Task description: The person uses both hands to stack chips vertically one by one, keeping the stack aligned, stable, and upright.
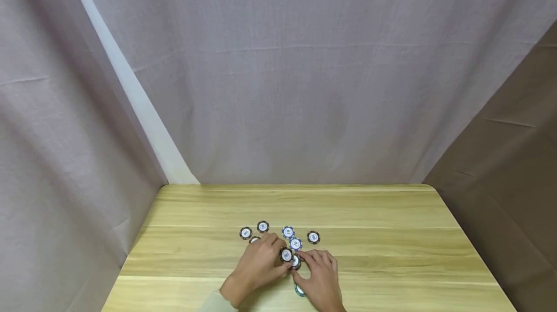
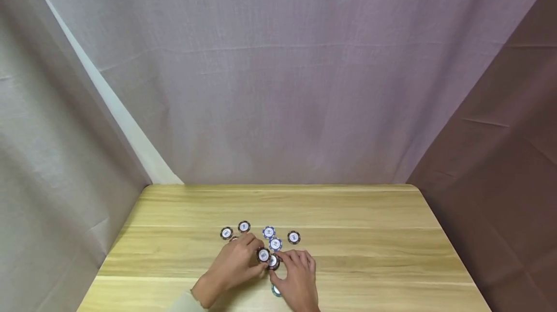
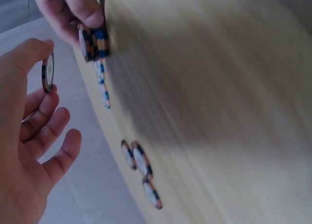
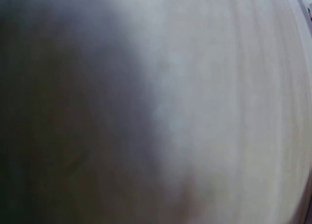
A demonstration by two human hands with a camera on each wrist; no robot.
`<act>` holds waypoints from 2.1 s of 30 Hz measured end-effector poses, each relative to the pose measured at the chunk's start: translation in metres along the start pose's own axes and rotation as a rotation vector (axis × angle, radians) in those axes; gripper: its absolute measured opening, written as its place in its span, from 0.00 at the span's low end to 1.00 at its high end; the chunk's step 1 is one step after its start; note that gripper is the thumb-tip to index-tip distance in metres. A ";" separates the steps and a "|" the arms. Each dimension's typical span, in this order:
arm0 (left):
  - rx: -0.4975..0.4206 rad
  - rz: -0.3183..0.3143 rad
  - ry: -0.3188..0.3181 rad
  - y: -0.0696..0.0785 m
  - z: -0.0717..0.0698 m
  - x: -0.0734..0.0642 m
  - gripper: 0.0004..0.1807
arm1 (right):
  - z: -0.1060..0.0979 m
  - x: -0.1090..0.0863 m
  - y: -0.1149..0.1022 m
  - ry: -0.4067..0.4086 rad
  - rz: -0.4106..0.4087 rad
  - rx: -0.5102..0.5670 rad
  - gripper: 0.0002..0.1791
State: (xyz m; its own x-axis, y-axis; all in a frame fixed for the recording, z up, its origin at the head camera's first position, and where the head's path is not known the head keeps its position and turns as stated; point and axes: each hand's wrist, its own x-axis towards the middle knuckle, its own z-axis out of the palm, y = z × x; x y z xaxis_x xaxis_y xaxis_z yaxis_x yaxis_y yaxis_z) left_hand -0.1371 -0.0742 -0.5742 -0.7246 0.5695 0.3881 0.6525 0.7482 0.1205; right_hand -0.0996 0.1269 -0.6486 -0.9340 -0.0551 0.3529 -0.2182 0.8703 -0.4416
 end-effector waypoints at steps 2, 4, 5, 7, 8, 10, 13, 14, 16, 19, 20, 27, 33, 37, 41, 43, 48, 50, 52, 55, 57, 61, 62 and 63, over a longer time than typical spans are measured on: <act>-0.017 -0.012 -0.015 0.004 0.004 0.001 0.23 | 0.000 0.000 0.001 0.005 -0.002 -0.002 0.24; -0.041 -0.024 -0.033 0.008 0.009 0.001 0.22 | 0.001 0.000 0.001 0.005 -0.004 0.000 0.24; -0.051 -0.028 -0.041 0.009 0.011 0.001 0.22 | 0.001 0.000 0.001 0.004 -0.004 0.000 0.24; -0.076 -0.039 -0.060 0.013 0.014 0.000 0.21 | 0.001 -0.001 0.001 0.000 -0.003 -0.001 0.24; -0.088 -0.044 -0.068 0.014 0.015 0.000 0.21 | 0.001 -0.001 0.001 -0.002 -0.003 0.000 0.24; -0.110 -0.058 -0.089 0.016 0.019 0.000 0.20 | 0.001 -0.001 0.000 -0.003 -0.004 -0.003 0.24; -0.140 -0.080 -0.112 0.018 0.022 -0.001 0.19 | 0.001 -0.001 0.000 -0.006 -0.006 -0.001 0.24; -0.147 -0.085 -0.117 0.019 0.023 -0.001 0.19 | 0.000 -0.001 0.000 -0.007 -0.006 -0.001 0.24; -0.157 -0.091 -0.120 0.019 0.024 -0.001 0.19 | -0.001 0.000 -0.001 -0.010 -0.004 0.001 0.24; -0.167 -0.095 -0.119 0.021 0.025 -0.001 0.18 | -0.002 0.000 -0.001 -0.017 0.000 -0.005 0.24; -0.170 -0.096 -0.120 0.021 0.025 -0.001 0.18 | -0.002 0.000 -0.001 -0.019 0.002 -0.006 0.24; -0.170 -0.097 -0.124 0.021 0.025 -0.003 0.19 | -0.001 -0.002 -0.001 -0.026 0.005 0.004 0.25; -0.170 -0.101 -0.117 0.010 0.017 -0.003 0.20 | 0.000 -0.001 0.000 -0.002 0.000 0.010 0.25; -0.133 -0.121 -0.122 -0.006 0.007 -0.003 0.20 | 0.001 0.001 0.001 0.008 -0.004 0.007 0.25; -0.101 -0.131 -0.135 -0.024 -0.003 -0.003 0.20 | 0.000 0.002 0.002 -0.003 0.003 0.003 0.26; -0.093 -0.131 -0.135 -0.033 -0.007 -0.004 0.18 | 0.000 0.003 0.002 -0.011 0.007 0.002 0.26; -0.084 -0.147 -0.169 -0.051 -0.012 -0.006 0.21 | -0.002 0.004 0.003 -0.034 0.023 0.004 0.25; -0.072 -0.158 -0.208 -0.057 -0.012 -0.007 0.22 | -0.003 0.005 0.002 -0.039 0.028 0.003 0.25; -0.061 -0.160 -0.242 -0.062 -0.011 -0.007 0.22 | -0.003 0.005 0.001 -0.043 0.031 0.004 0.25; -0.031 -0.149 -0.271 -0.068 -0.009 -0.009 0.19 | -0.002 0.004 0.000 -0.050 0.036 0.005 0.25; -0.024 -0.139 -0.277 -0.071 -0.008 -0.010 0.17 | -0.002 0.005 -0.001 -0.051 0.036 0.007 0.25; -0.038 -0.129 -0.271 -0.077 -0.008 -0.010 0.15 | -0.002 0.006 -0.002 -0.049 0.033 0.003 0.26; -0.049 -0.131 -0.267 -0.078 -0.007 -0.010 0.15 | -0.002 0.006 -0.003 -0.048 0.032 0.002 0.26; -0.056 -0.133 -0.263 -0.079 -0.007 -0.010 0.16 | -0.002 0.007 -0.003 -0.047 0.031 0.002 0.26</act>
State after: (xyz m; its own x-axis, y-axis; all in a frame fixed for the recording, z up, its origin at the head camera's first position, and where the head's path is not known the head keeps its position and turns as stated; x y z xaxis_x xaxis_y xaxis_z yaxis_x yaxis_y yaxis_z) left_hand -0.1798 -0.1412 -0.5807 -0.8322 0.5420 0.1169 0.5542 0.8062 0.2073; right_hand -0.1047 0.1251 -0.6433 -0.9526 -0.0513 0.2999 -0.1897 0.8709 -0.4534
